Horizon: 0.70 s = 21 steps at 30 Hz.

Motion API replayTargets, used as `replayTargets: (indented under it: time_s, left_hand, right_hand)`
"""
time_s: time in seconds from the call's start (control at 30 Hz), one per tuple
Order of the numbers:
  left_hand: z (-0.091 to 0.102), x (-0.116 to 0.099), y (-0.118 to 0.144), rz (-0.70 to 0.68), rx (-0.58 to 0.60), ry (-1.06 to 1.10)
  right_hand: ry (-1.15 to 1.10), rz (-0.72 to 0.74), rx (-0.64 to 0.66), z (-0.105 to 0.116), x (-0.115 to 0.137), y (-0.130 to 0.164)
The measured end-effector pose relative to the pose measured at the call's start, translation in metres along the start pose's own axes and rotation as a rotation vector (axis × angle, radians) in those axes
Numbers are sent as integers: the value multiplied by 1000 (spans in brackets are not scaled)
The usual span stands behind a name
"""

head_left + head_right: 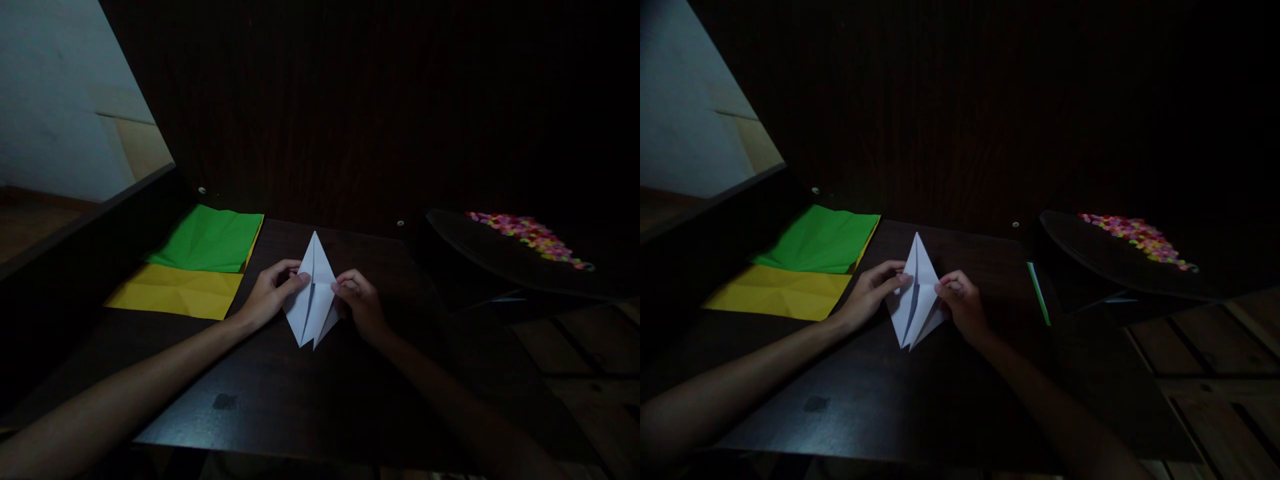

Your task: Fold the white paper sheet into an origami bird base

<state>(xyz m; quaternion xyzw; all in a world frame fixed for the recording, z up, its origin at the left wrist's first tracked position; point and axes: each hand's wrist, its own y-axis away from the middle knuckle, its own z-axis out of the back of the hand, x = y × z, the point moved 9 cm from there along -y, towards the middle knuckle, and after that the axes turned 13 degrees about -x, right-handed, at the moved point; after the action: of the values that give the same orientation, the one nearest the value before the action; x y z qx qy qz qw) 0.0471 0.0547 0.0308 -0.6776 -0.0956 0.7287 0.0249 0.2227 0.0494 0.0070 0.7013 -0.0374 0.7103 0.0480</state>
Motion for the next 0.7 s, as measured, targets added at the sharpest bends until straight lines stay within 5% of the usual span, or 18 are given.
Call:
replayTargets:
  time_s: [0.27,0.47,0.7]
  left_hand:
    - [-4,17,-4,-16,80,-84]
    - [-10,27,-1,124,170,-34]
    - [-4,1,-4,-240,125,-335]
  right_hand:
    - [116,39,28,1,-3,-8]
    - [224,125,81,-1,-6,-10]
    - [606,582,115,-7,24,0]
